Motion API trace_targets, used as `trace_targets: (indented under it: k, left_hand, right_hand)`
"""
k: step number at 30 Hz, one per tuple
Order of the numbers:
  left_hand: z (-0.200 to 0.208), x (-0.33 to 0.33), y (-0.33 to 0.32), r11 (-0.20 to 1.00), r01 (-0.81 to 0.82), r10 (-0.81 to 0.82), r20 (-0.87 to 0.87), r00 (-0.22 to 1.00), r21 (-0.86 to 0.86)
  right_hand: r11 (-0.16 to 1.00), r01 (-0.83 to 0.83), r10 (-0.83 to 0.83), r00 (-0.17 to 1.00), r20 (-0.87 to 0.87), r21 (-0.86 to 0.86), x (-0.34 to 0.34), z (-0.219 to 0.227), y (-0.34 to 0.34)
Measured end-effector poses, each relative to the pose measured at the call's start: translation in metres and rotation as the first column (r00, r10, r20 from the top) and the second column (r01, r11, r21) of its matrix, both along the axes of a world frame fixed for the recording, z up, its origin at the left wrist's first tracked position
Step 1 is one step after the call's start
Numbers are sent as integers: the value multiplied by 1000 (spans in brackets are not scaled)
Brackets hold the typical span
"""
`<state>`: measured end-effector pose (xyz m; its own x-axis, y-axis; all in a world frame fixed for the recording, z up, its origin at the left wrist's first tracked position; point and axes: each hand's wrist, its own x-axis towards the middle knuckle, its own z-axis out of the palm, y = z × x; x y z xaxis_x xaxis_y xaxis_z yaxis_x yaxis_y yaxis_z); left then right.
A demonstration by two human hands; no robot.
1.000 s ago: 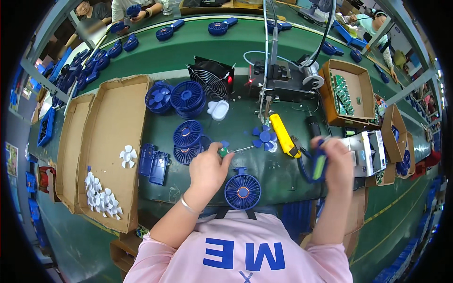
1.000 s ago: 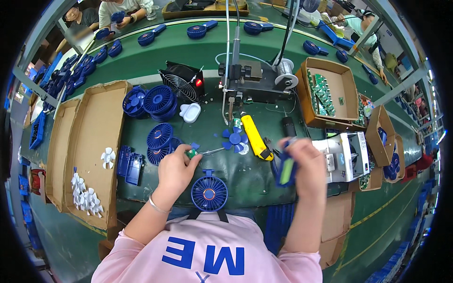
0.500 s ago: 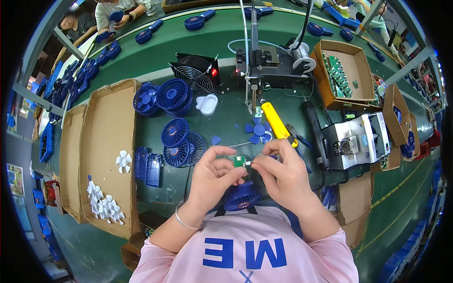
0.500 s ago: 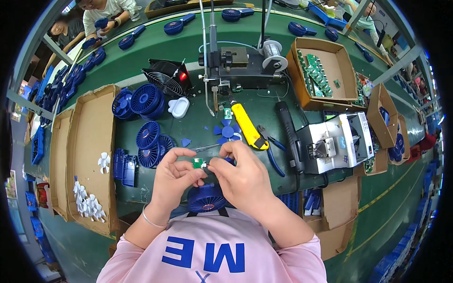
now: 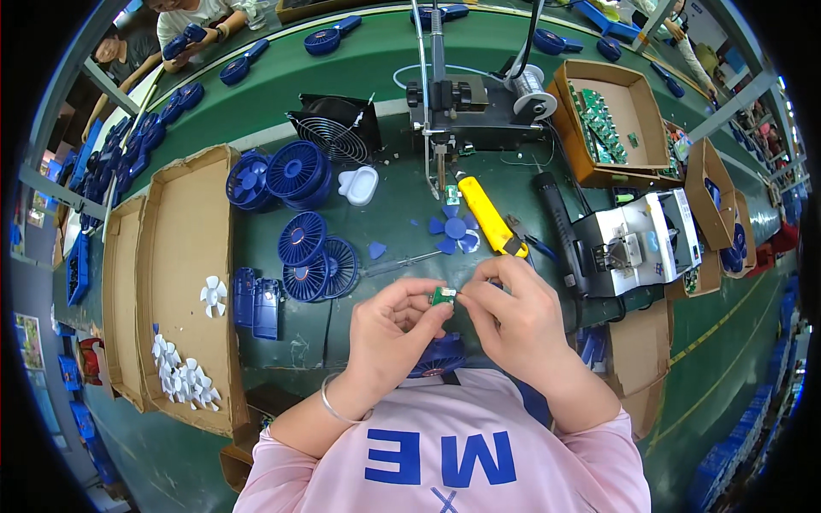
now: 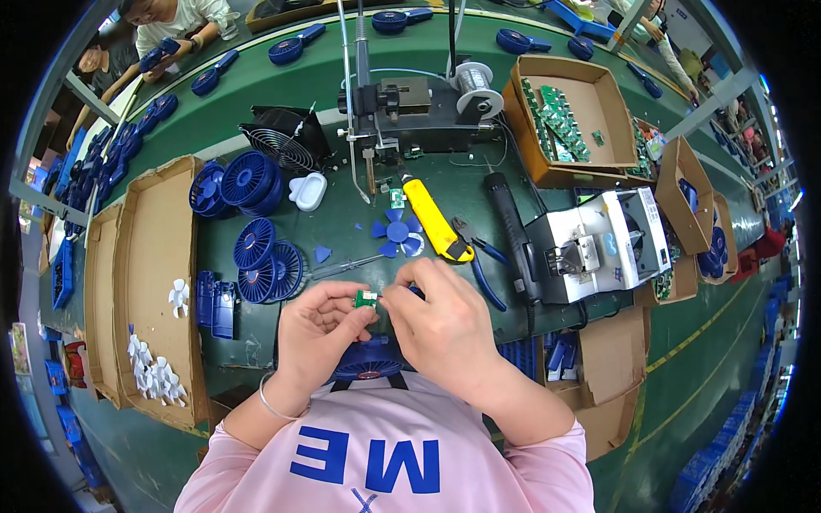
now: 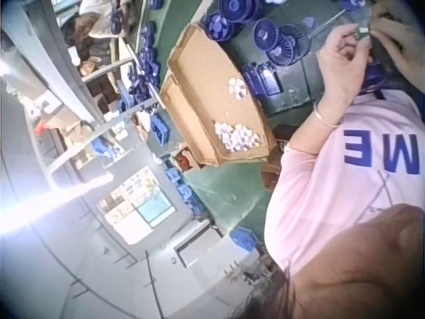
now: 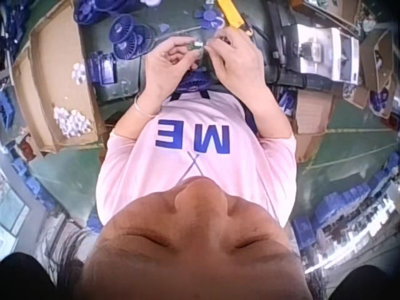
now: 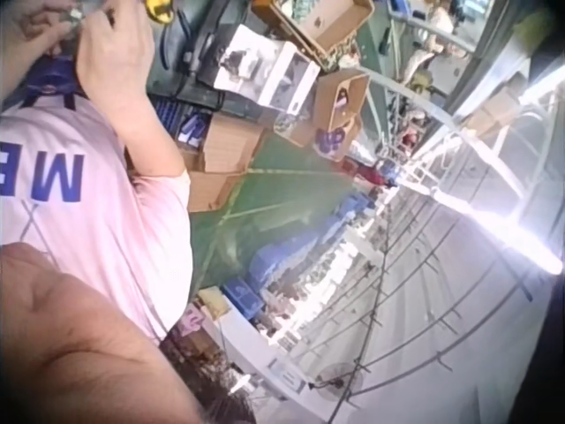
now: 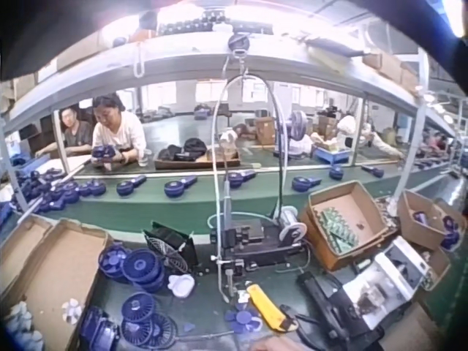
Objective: The person assembles handheld fans by fastening components with an electric screwdriver, attaching outer covers by hand, testing the fans, and placing assembled fans onto a conveyor belt.
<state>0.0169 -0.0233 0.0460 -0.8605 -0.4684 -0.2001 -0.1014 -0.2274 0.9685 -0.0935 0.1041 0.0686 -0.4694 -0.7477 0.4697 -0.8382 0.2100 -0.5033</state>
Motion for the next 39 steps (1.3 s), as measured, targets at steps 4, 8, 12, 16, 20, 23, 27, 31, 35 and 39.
trace_targets:
  k: [4,8,12,16,20,23,27,31,35,39]
  left_hand:
    - [4,2,2,995,8,-5,33,999,-104]
    - [4,3,3,995,-4,-4,-76,997,-103]
    - [9,3,4,999,37,-39,-100,994,-24]
    - [6,6,12,999,42,-43,-95,995,-16]
    - [12,3,20,971,79,-97,-71,993,-225]
    - [12,0,24,950,112,-138,-67,988,-291]
    - [11,-2,31,973,167,-191,-146,971,-158]
    - [15,3,47,963,103,-148,-169,975,-247]
    - [8,12,32,922,43,-125,-190,974,-386]
    - [2,32,25,969,220,-217,36,975,-109]
  right_hand:
    - [1000,-2,2,998,55,-2,2,2,4]
    - [999,-30,32,993,109,-24,3,6,9]
    - [993,-79,98,970,222,-92,0,0,15]
    - [983,-117,161,922,353,-142,1,-7,22]
    - [991,-87,117,936,332,-102,4,-4,31]
    - [994,-56,79,963,257,-97,4,-4,37]
    - [986,-93,137,925,354,-140,4,-2,54]
    - [966,-191,250,859,447,-172,-6,13,90]
    - [972,160,-25,800,599,-172,-26,67,175]
    - [750,661,-615,676,405,36,-92,120,252]
